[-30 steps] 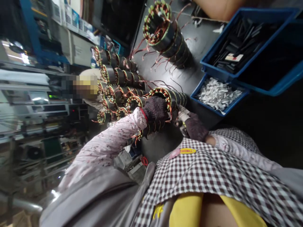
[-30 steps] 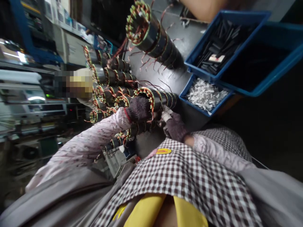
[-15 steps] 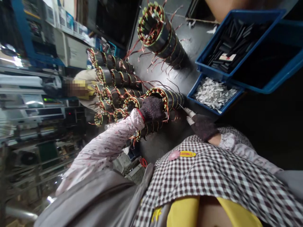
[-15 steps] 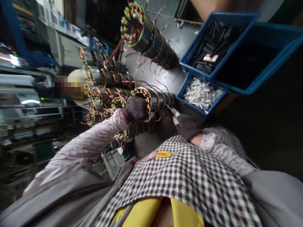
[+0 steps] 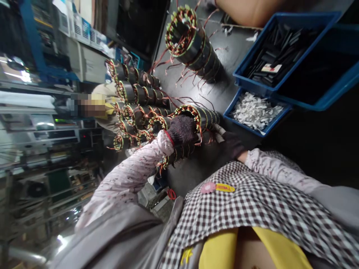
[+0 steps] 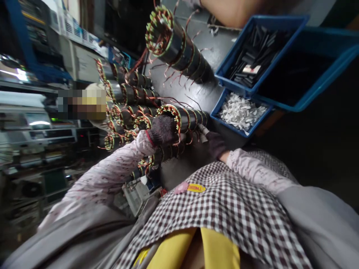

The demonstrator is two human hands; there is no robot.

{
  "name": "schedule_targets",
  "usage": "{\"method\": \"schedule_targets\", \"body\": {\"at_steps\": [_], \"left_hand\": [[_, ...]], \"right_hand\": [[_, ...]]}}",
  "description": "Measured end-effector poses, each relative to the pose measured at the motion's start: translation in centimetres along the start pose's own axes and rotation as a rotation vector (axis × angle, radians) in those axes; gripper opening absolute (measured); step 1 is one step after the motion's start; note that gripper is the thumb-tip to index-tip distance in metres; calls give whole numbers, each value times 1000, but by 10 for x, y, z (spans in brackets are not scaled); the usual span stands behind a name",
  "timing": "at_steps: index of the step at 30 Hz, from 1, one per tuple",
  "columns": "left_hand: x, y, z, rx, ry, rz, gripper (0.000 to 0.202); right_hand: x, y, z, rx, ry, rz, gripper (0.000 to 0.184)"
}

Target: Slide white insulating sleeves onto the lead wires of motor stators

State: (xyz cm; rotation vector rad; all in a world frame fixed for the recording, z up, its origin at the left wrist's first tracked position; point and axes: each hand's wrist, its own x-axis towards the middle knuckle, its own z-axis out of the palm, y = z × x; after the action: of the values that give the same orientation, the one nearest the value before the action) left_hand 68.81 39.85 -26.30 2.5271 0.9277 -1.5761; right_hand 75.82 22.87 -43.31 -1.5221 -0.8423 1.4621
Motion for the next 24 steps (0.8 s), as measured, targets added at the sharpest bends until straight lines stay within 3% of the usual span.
{"method": "schedule_targets", "body": {"at_steps": [3,5,12,17,21,24], "left_hand": [[1,-1,3,0,44,-4,49],[5,-2,7,4,59,-37,53],[19,-3,17,32,78,-120,56],[15,1,13,18,77,-124,56],[13,2,10,-29,75,-119,60],[14,1,11,-52,72,-130,60]], "right_hand": [[3,-7,20,291,85,30,55],[4,-3,20,327,87,31,58],[-9,47,-17,-168,-5,120,64],[-6,45,-10,-288,-89,139,65],[0,41,-3,-373,-91,210,63],[1,41,2,-473,-93,182,61]]}}
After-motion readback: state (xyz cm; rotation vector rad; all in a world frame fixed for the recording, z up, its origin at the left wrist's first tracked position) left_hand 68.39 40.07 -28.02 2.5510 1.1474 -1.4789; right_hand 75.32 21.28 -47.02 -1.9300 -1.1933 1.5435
